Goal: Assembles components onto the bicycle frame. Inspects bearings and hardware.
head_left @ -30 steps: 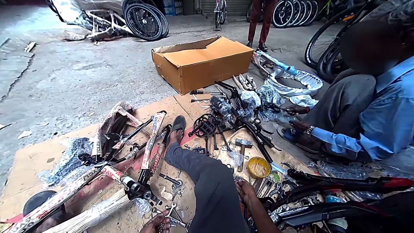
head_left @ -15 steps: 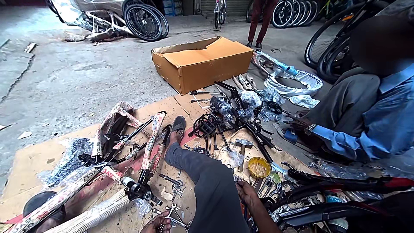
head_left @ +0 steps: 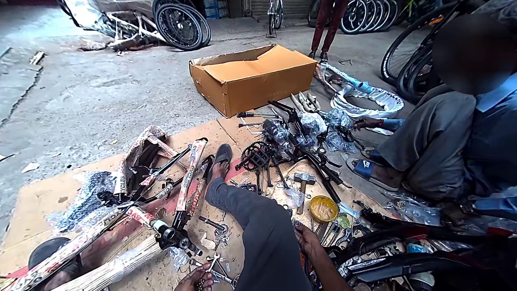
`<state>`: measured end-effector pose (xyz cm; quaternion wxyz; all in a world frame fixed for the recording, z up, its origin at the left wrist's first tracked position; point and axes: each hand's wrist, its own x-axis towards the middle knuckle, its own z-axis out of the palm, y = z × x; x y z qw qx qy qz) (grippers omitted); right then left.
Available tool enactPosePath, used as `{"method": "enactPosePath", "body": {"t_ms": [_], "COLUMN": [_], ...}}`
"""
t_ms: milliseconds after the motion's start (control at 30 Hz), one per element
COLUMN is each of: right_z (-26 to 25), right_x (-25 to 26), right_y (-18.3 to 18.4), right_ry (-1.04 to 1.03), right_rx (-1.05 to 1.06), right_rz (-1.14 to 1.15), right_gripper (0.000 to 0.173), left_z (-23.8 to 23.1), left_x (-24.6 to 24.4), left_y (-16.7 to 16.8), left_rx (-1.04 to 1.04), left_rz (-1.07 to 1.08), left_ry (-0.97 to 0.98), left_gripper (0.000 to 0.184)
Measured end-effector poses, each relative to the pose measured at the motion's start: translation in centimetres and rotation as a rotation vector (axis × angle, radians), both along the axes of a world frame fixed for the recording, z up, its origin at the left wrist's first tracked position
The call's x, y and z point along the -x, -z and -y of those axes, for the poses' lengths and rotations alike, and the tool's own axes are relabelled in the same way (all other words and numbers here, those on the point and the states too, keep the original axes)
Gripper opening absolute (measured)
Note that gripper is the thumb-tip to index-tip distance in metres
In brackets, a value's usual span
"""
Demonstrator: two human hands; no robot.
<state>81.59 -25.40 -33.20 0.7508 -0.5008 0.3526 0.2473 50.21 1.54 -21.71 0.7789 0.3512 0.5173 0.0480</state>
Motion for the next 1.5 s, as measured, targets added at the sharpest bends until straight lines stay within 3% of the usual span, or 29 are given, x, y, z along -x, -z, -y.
{"method": "enactPosePath", "body": {"t_ms": [200, 433, 1100, 1267, 1367, 1500], "right_z": [-0.6, -0.3, 0.3, 1.1, 1.4, 1.1], "right_x": [-0.2, -0.6, -1.1, -1.5, -2.3, -2.9], "right_y": [-0.8, -1.0, -1.7, -0.9, -0.3, -0.6], "right_ry": [-0.046, -0.125, -0.238, -0.473, -0.669, -0.82], "right_rx": [0.137, 0.253, 0.431, 0.711, 0.878, 0.943], "right_rz": [-0.032, -0.055, -0.07, 0.038, 0.094, 0.14], "right_gripper": [0.023, 0.028, 0.025, 0.015, 0.015, 0.023], "left_z": [-0.1, -0.3, -0.2, -0.1, -0.1, -0.2], "left_x": [0.1, 0.1, -0.1, -0.2, -0.2, -0.1], "left_y": [0.2, 0.3, 0.3, 0.1, 0.1, 0.2], "left_rx": [-0.003, -0.005, 0.003, 0.006, 0.006, 0.01], "left_rz": [-0.006, -0.012, -0.005, -0.004, -0.009, -0.012], "left_ry": [-0.004, -0.005, -0.038, -0.04, -0.041, -0.029], "left_gripper": [0.025, 0.025, 0.025, 0.026, 0.025, 0.026]}}
